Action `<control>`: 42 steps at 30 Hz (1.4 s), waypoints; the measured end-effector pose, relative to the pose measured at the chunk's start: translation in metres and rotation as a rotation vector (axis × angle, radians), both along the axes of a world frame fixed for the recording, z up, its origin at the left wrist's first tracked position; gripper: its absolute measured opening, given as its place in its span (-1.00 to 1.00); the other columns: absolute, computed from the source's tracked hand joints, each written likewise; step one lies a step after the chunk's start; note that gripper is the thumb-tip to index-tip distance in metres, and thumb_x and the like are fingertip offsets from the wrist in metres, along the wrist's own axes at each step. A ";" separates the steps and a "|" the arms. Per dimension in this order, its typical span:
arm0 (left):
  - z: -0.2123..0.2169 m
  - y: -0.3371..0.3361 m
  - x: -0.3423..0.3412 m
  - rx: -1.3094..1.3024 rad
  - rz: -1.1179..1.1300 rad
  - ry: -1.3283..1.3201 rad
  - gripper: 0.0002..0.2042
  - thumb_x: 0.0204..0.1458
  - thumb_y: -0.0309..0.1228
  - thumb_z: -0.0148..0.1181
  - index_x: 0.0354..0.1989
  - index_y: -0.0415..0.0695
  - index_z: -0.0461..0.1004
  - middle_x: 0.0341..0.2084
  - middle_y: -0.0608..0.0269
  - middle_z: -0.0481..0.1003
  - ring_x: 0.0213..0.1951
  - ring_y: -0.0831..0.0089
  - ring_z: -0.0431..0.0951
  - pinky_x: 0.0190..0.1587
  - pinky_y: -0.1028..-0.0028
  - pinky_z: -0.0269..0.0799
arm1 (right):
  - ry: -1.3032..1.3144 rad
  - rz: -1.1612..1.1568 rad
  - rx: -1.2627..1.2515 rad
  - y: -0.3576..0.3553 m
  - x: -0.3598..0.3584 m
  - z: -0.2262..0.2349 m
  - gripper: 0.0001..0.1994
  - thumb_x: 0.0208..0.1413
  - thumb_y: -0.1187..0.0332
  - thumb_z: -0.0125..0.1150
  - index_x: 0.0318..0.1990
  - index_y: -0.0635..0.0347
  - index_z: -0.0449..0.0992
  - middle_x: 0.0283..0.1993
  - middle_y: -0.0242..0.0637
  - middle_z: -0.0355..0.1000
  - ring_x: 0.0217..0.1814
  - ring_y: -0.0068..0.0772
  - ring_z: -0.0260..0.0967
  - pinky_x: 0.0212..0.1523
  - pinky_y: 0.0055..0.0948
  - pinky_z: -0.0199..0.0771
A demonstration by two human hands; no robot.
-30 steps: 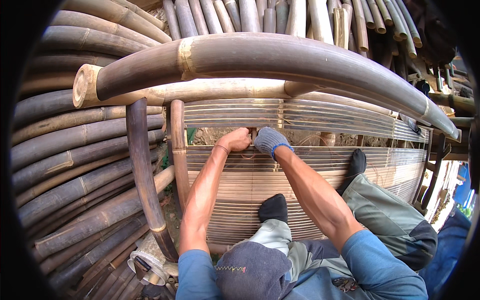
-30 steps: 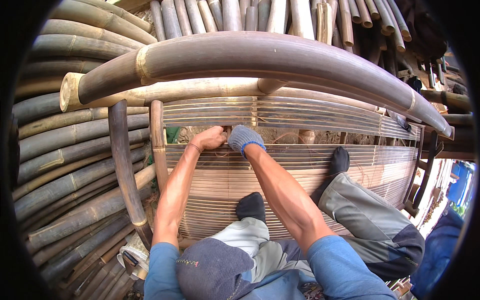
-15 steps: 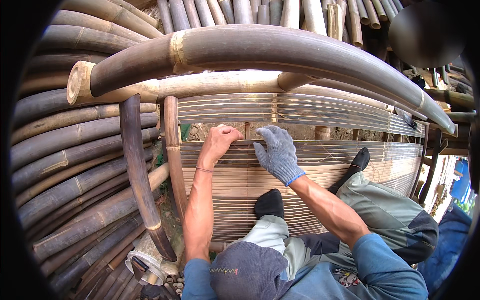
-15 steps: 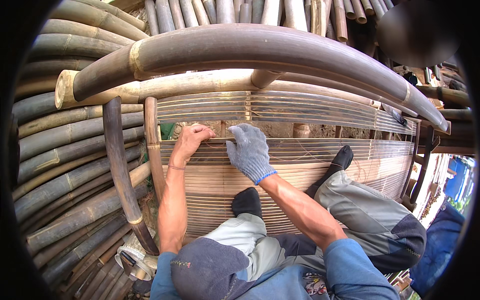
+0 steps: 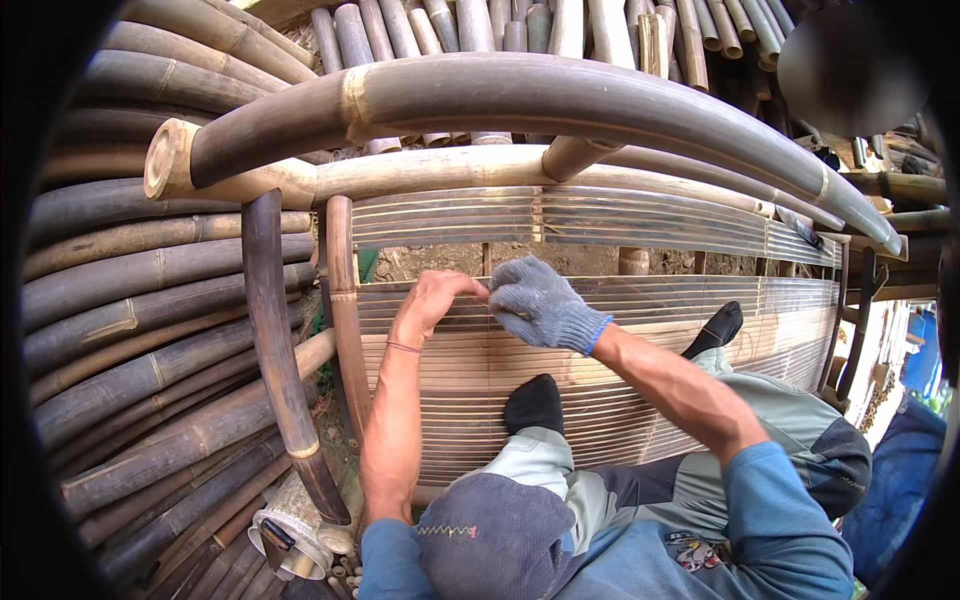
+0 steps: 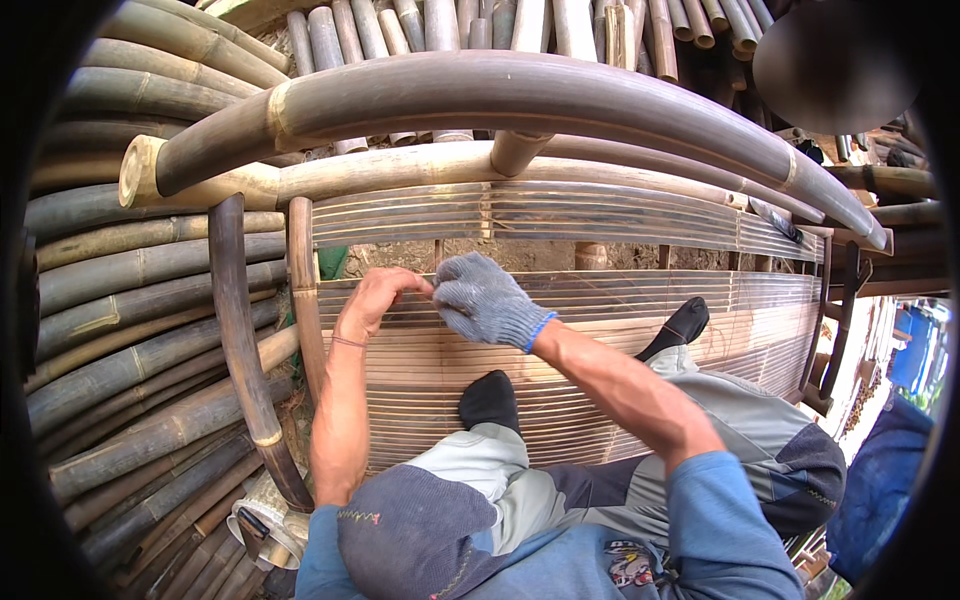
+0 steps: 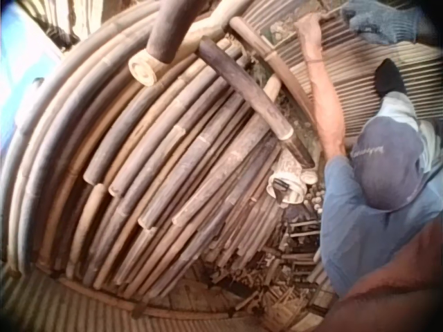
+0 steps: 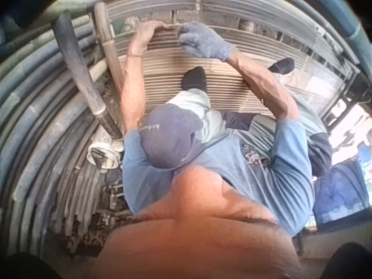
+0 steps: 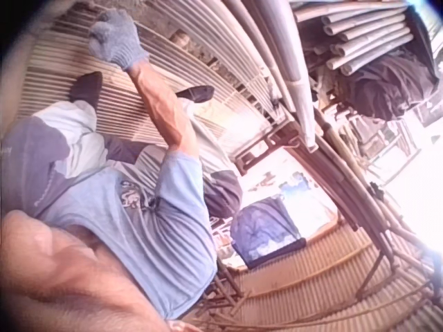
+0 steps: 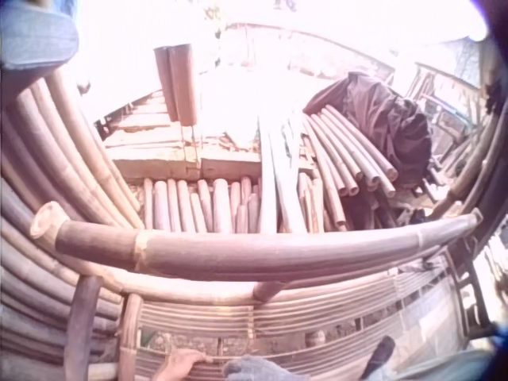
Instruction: The person weaves thin bamboo strips on a large bamboo loom, using gloved hands to interlace the strips and a wooden tool to press them into place. The person occasionally uses a saw to cut a bamboo piece.
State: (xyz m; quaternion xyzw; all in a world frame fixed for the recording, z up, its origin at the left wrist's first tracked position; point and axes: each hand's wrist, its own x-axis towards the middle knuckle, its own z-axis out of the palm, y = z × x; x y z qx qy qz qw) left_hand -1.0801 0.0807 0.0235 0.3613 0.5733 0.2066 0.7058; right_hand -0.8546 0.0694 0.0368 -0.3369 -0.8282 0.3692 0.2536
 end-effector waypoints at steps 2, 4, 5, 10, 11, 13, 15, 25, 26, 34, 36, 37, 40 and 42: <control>-0.020 -0.004 -0.005 0.107 0.145 0.099 -0.77 0.02 -0.34 0.17 -0.43 -0.27 0.66 -0.50 0.25 0.60 -0.36 0.48 0.48 -0.22 0.52 0.34 | 0.063 0.244 -0.095 -0.016 0.024 0.015 -0.96 -0.06 0.43 0.27 -0.42 0.13 0.52 -0.23 -0.16 0.46 -0.20 0.00 0.46 -0.22 -0.14 0.49; -0.018 0.004 -0.003 0.043 0.089 0.201 -0.76 0.01 -0.35 0.15 -0.47 -0.27 0.64 -0.53 0.26 0.59 -0.44 0.49 0.45 -0.32 0.49 0.32 | -0.099 0.520 -0.381 -0.040 0.077 0.050 -0.95 -0.01 0.39 0.24 -0.41 0.13 0.53 -0.29 -0.17 0.48 -0.26 -0.06 0.47 -0.23 -0.20 0.50; -0.017 0.007 0.000 0.010 0.054 0.249 -0.76 0.00 -0.35 0.14 -0.50 -0.27 0.63 -0.55 0.26 0.59 -0.47 0.50 0.43 -0.37 0.47 0.31 | -0.286 0.635 -0.588 -0.056 0.110 0.074 -0.94 0.01 0.38 0.23 -0.41 0.13 0.53 -0.32 -0.17 0.49 -0.29 -0.08 0.48 -0.24 -0.23 0.51; -0.038 0.006 0.011 0.090 -0.092 0.494 -0.70 -0.07 -0.23 0.11 -0.52 -0.22 0.64 -0.51 -0.20 0.56 -0.39 -0.04 0.60 -0.21 0.23 0.47 | -0.739 0.063 -1.274 -0.036 0.217 0.218 -0.83 0.22 0.31 0.21 -0.33 0.23 0.56 -0.43 -0.35 0.48 -0.36 -0.46 0.44 -0.26 -0.42 0.47; -0.042 0.004 0.016 0.177 -0.094 0.510 -0.70 -0.05 -0.23 0.10 -0.51 -0.22 0.65 -0.47 -0.20 0.57 -0.35 -0.05 0.60 -0.18 0.22 0.47 | -0.584 -0.383 -1.422 -0.023 0.218 0.254 -0.80 0.24 0.31 0.23 -0.30 0.28 0.58 -0.45 -0.41 0.45 -0.34 -0.58 0.42 -0.25 -0.49 0.46; -0.035 0.000 0.018 0.346 -0.101 0.620 -0.69 -0.01 -0.23 0.09 -0.49 -0.22 0.65 -0.39 -0.20 0.58 -0.26 -0.08 0.60 -0.13 0.19 0.48 | -0.550 -0.306 -1.374 -0.002 0.224 0.270 -0.78 0.13 0.31 0.37 -0.31 0.34 0.63 -0.41 -0.31 0.51 -0.42 -0.52 0.43 -0.31 -0.42 0.47; -0.036 -0.002 0.020 0.410 -0.088 0.608 -0.71 0.06 -0.26 0.09 -0.42 -0.21 0.66 -0.28 -0.15 0.57 -0.14 -0.08 0.56 -0.03 0.16 0.46 | -0.431 0.072 -1.138 -0.002 0.233 0.276 -0.74 0.05 0.31 0.40 -0.48 0.37 0.61 -0.51 -0.20 0.50 -0.50 -0.36 0.43 -0.37 -0.33 0.44; -0.045 -0.007 0.005 0.448 -0.065 0.522 -0.78 0.12 -0.29 0.13 -0.32 -0.17 0.62 -0.25 0.04 0.54 -0.16 0.12 0.54 -0.03 0.24 0.42 | -0.537 -0.733 -0.695 -0.082 0.455 0.321 -0.64 0.03 0.09 0.28 -0.40 0.27 0.50 -0.51 -0.16 0.46 -0.46 -0.27 0.44 -0.42 -0.42 0.40; -0.037 -0.005 0.009 0.551 -0.138 0.602 -0.77 0.14 -0.27 0.12 -0.28 -0.16 0.62 -0.23 0.05 0.54 -0.13 0.13 0.53 0.00 0.22 0.39 | -0.551 -0.907 -0.641 -0.121 0.521 0.308 -0.65 0.04 0.10 0.28 -0.33 0.26 0.49 -0.46 -0.15 0.48 -0.42 -0.24 0.46 -0.38 -0.41 0.43; -0.046 0.004 0.029 0.548 -0.629 0.687 -0.58 0.33 -0.10 -0.14 -0.14 -0.15 0.58 -0.20 0.00 0.58 -0.05 0.02 0.51 0.07 0.05 0.25 | -0.691 -1.390 -0.255 -0.263 0.711 0.276 -0.48 0.09 0.15 0.27 0.17 0.21 0.43 -0.11 -0.04 0.56 -0.08 -0.03 0.54 -0.07 -0.26 0.54; -0.028 -0.005 0.006 0.504 -0.672 0.798 -0.57 0.33 -0.07 -0.17 -0.15 -0.12 0.59 -0.30 -0.01 0.60 -0.09 -0.01 0.53 0.02 0.06 0.24 | -0.862 -0.908 -0.415 -0.133 0.570 0.177 -0.43 0.08 0.13 0.29 0.20 0.20 0.40 -0.04 -0.02 0.52 -0.02 0.00 0.50 -0.01 -0.22 0.51; -0.033 -0.009 -0.004 0.468 -0.656 0.766 -0.57 0.32 -0.07 -0.15 -0.17 -0.12 0.60 -0.29 -0.01 0.61 -0.08 0.00 0.54 0.04 0.06 0.23 | -0.941 -0.669 -0.418 -0.074 0.468 0.187 -0.41 0.07 0.11 0.31 0.22 0.20 0.38 -0.01 -0.01 0.50 0.02 0.01 0.48 0.02 -0.20 0.50; -0.040 -0.003 0.003 0.437 -0.639 0.664 -0.57 0.30 -0.06 -0.10 -0.17 -0.10 0.64 -0.25 -0.02 0.63 -0.04 0.05 0.55 0.09 0.07 0.20 | -1.008 -0.089 -0.407 0.007 0.258 0.198 -0.34 0.06 0.07 0.35 0.26 0.18 0.33 0.08 0.03 0.44 0.11 0.06 0.42 0.12 -0.14 0.45; -0.041 -0.002 -0.004 0.392 -0.663 0.636 -0.57 0.30 -0.06 -0.09 -0.17 -0.12 0.63 -0.30 -0.03 0.62 -0.10 0.02 0.56 0.07 0.06 0.18 | -0.976 0.200 -0.396 0.041 0.164 0.165 -0.30 0.05 0.05 0.37 0.29 0.17 0.29 0.14 0.06 0.40 0.18 0.09 0.38 0.18 -0.10 0.43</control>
